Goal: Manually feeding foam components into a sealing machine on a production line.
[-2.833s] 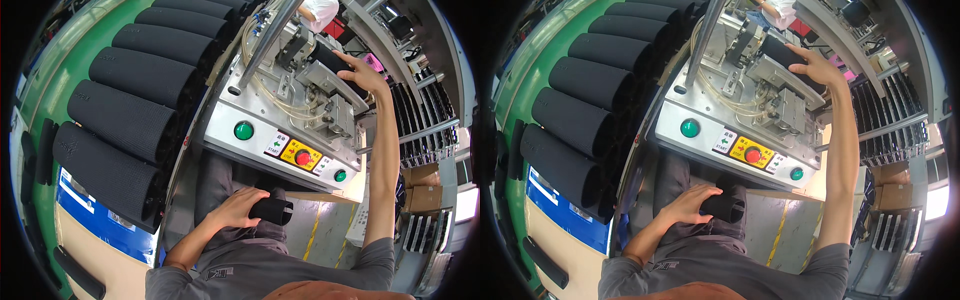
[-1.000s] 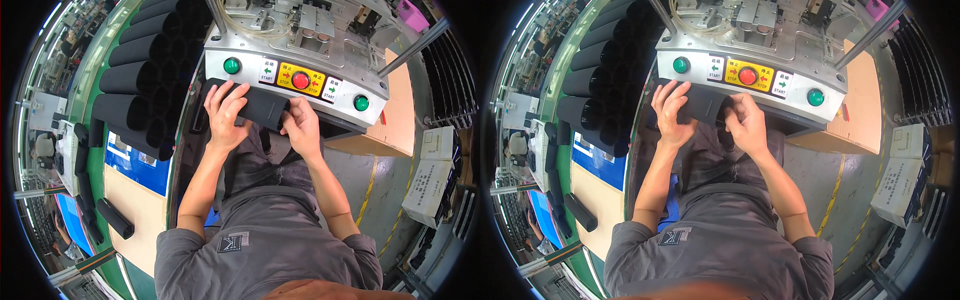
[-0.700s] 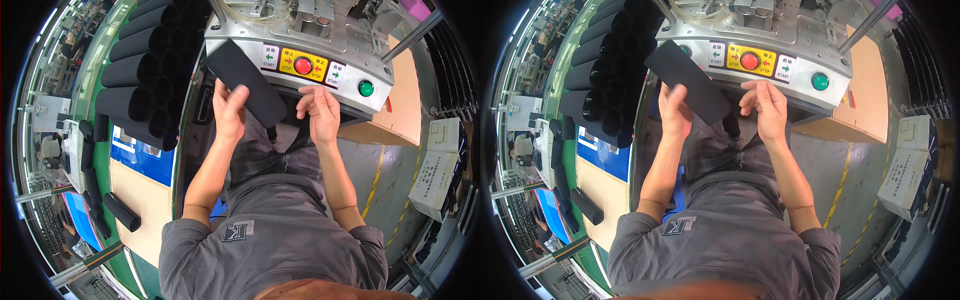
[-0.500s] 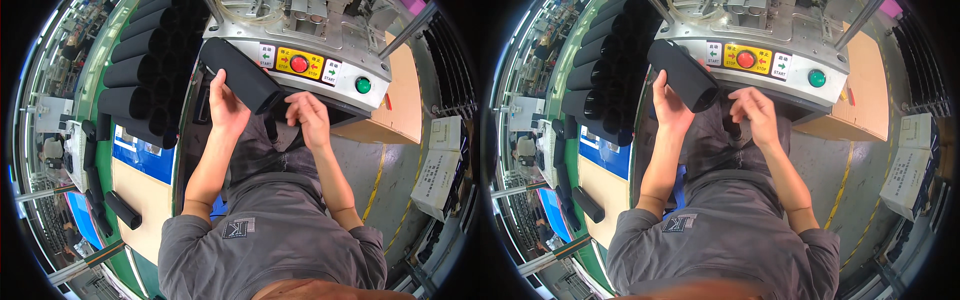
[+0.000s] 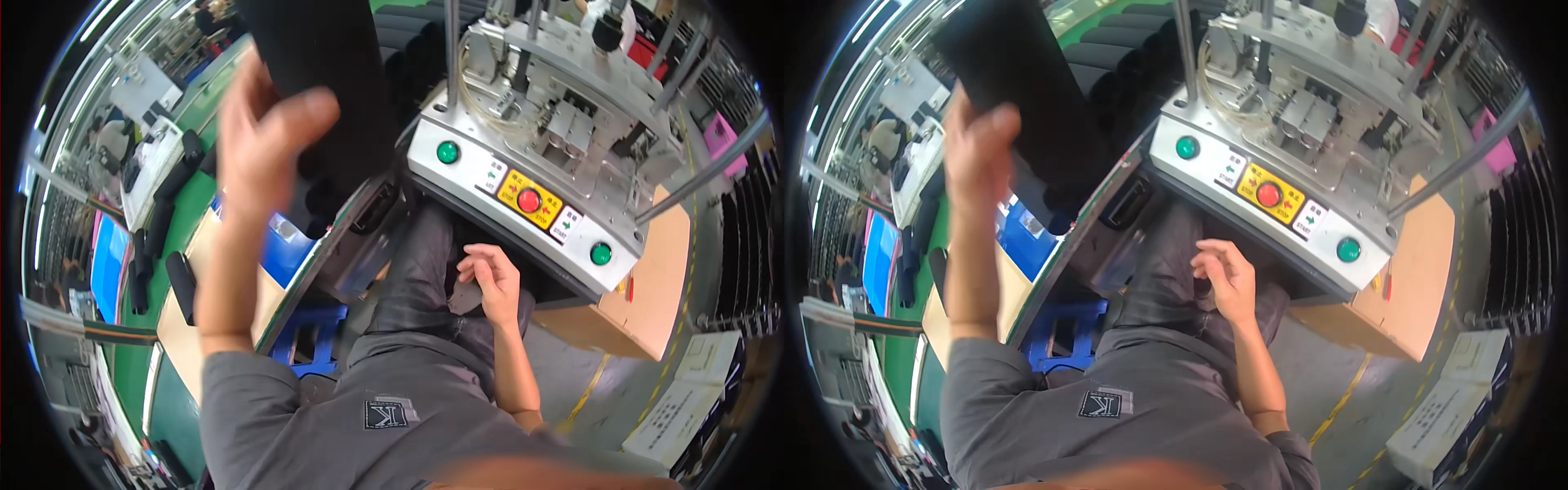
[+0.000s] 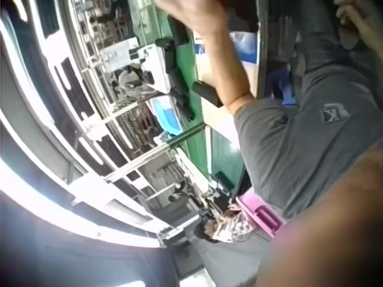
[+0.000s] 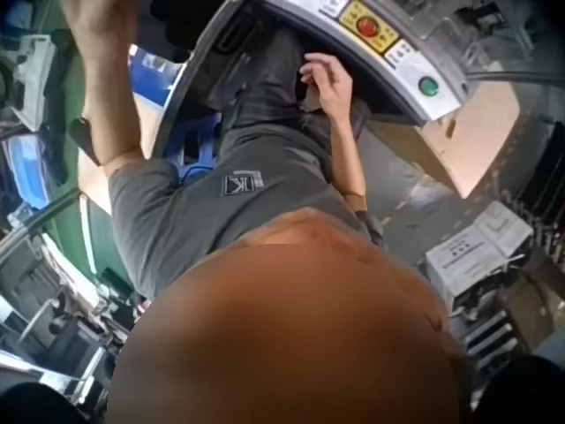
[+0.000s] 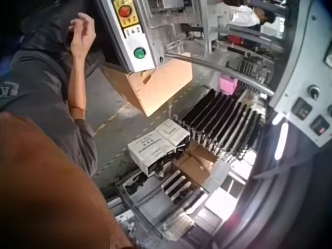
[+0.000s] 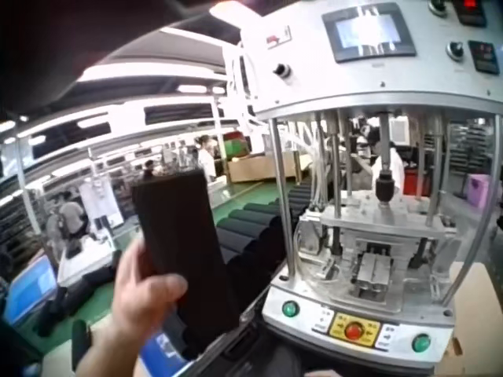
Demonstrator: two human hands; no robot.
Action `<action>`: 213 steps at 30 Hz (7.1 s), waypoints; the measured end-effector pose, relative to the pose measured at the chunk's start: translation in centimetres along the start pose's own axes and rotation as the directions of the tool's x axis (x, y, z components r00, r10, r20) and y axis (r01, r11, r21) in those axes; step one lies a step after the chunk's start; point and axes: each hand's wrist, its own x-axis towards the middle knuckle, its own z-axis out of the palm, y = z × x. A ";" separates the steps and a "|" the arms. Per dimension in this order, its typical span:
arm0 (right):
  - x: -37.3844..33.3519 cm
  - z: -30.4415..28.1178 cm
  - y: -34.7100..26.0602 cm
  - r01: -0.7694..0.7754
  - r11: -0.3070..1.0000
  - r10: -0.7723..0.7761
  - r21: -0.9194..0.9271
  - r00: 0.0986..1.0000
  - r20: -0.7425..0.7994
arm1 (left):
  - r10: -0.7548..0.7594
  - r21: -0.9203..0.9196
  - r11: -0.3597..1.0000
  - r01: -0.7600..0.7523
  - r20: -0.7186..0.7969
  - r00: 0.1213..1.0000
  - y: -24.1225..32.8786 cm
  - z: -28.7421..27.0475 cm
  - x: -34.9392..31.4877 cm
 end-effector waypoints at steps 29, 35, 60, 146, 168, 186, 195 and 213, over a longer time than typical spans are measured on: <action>-1.8 -5.9 6.3 -0.349 0.930 0.307 -0.120 0.912 -0.271 | -0.426 0.808 0.315 -0.498 0.589 0.687 -33.4 -0.5 46.2; -1.0 -6.9 5.8 -0.349 0.924 0.314 -0.155 0.926 -0.211 | -0.325 0.801 0.228 -0.554 0.599 0.732 -29.6 0.4 44.6; 4.0 2.8 2.2 -0.144 0.968 0.201 -0.204 0.934 0.295 | -0.194 0.515 -0.268 0.814 -0.857 0.478 0.2 -35.2 -29.0; 34.9 -15.3 -23.8 0.047 -0.259 0.139 -0.965 0.990 0.011 | -0.128 0.102 0.992 0.076 0.760 0.637 -28.7 8.1 -18.0; 34.1 -16.2 -21.6 0.116 -0.157 0.075 -0.981 0.992 0.105 | -0.124 0.121 0.991 0.054 0.702 0.701 -25.3 6.9 -12.4; 7.9 -13.5 -7.0 0.115 -0.128 -0.812 -0.985 0.559 0.171 | -0.125 0.710 0.672 -0.209 0.387 0.913 -22.7 5.8 -8.9; 3.5 -7.3 -4.3 0.407 0.766 -0.578 -0.497 0.774 -0.257 | 0.573 0.596 0.587 -0.548 0.173 0.801 -24.4 6.7 -10.2; -0.5 -0.3 0.3 0.010 0.998 -0.003 0.064 0.995 -0.104 | -0.643 -0.814 0.391 0.429 0.091 0.760 -15.9 8.4 -10.3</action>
